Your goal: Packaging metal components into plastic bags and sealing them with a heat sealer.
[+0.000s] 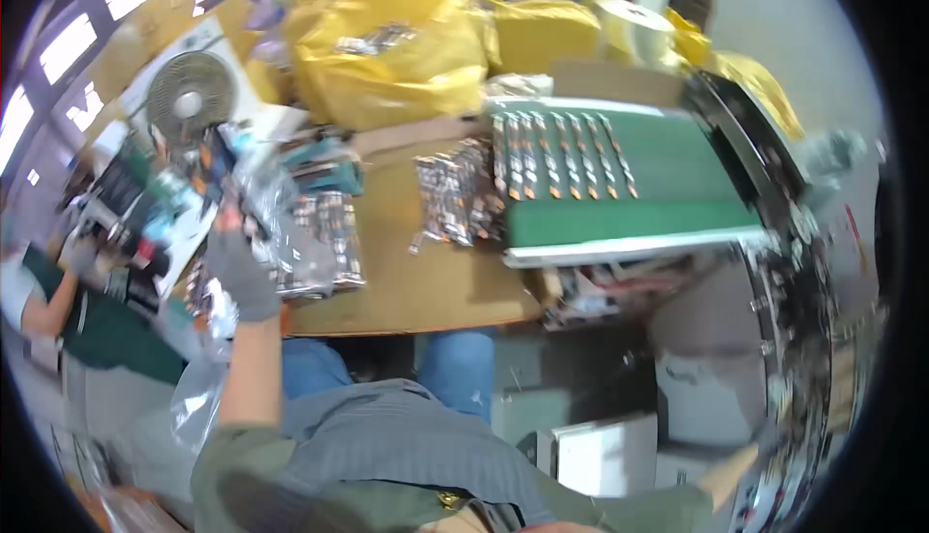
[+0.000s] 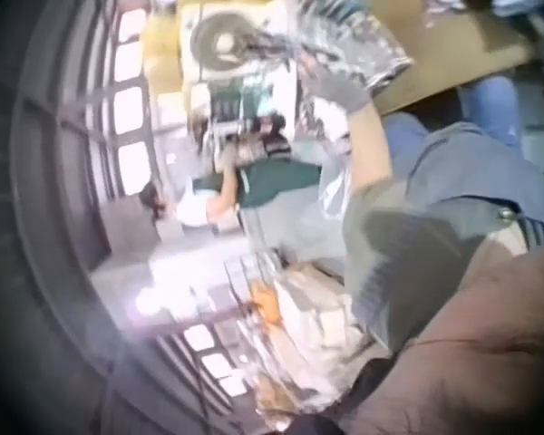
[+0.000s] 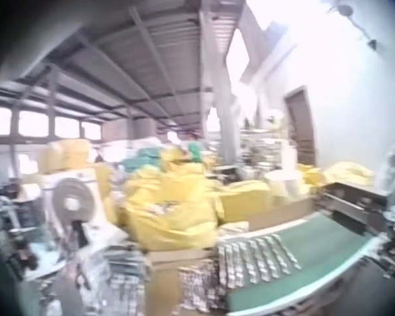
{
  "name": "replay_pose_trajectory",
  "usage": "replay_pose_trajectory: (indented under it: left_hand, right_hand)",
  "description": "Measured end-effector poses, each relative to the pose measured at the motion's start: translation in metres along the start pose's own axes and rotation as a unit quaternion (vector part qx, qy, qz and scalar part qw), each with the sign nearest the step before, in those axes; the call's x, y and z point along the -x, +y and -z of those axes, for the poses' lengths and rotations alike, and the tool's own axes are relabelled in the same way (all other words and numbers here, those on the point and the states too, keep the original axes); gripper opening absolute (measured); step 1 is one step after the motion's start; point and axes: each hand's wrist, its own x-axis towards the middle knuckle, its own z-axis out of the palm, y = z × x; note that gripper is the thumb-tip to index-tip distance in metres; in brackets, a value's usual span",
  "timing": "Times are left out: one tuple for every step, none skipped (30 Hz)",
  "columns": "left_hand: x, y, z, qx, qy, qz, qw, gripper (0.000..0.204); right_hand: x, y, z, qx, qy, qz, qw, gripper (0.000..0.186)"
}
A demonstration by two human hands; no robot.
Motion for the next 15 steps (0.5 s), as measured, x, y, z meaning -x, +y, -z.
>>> replay_pose_trajectory:
  left_hand:
    - [-0.022,0.035,-0.011,0.136,0.068,0.139,0.978,0.026]
    - [-0.053,0.06,-0.02,0.299,0.08,0.193,0.931,0.026]
    - [-0.083,0.068,-0.033,0.21,0.127,0.051,0.968,0.023]
    - [-0.113,0.066,-0.061,0.174,0.101,0.03,0.979,0.022]
    - [-0.153,0.0,-0.125,0.235,0.119,-0.075,0.962,0.022]
    - [-0.193,0.012,-0.147,-0.118,0.043,-0.211,0.969,0.026]
    - [-0.202,0.09,-0.135,-0.19,-0.091,0.004,0.978,0.033]
    - [-0.241,0.013,-0.162,-0.265,-0.136,-0.012,0.955,0.042]
    - [-0.246,0.008,-0.17,-0.207,-0.154,0.11,0.96,0.052]
    - [-0.244,0.01,-0.175,-0.187,-0.151,0.107,0.965,0.047]
    - [-0.234,0.01,-0.178,-0.16,-0.155,0.105,0.969,0.043]
    - [-0.217,-0.012,-0.175,-0.079,-0.099,0.056,0.99,0.039]
    - [-0.197,-0.043,-0.165,0.0,-0.044,0.01,0.999,0.036]
    - [-0.181,-0.072,-0.139,0.002,-0.039,-0.001,0.999,0.034]
    - [-0.161,-0.108,-0.107,0.023,-0.045,0.026,0.998,0.029]
  right_hand:
    - [0.026,-0.015,-0.023,0.016,0.015,-0.084,0.996,0.092]
    - [0.02,-0.021,-0.02,0.085,0.002,-0.017,0.996,0.094]
    - [0.033,-0.065,-0.016,0.136,-0.032,-0.003,0.99,0.095]
    - [0.019,-0.054,-0.006,0.017,-0.041,-0.063,0.997,0.088]
    - [0.004,-0.064,-0.004,0.004,-0.027,-0.058,0.998,0.088]
    - [0.035,-0.075,-0.013,-0.057,-0.055,-0.025,0.997,0.084]
    - [0.092,-0.122,0.002,-0.124,-0.095,0.011,0.988,0.08]
    - [0.099,-0.165,0.022,-0.2,-0.105,0.061,0.972,0.077]
    - [0.147,-0.217,0.074,-0.256,-0.123,0.098,0.954,0.074]
    - [0.185,-0.253,0.126,-0.303,-0.136,0.13,0.934,0.071]
    - [0.179,-0.238,0.122,-0.34,-0.145,0.159,0.916,0.069]
    - [0.2,-0.256,0.132,-0.374,-0.191,0.202,0.885,0.069]
    - [0.222,-0.276,0.14,-0.403,-0.239,0.247,0.849,0.069]
    - [0.247,-0.304,0.134,-0.482,-0.348,0.217,0.775,0.065]
    - [0.27,-0.324,0.14,-0.541,-0.448,0.184,0.688,0.061]
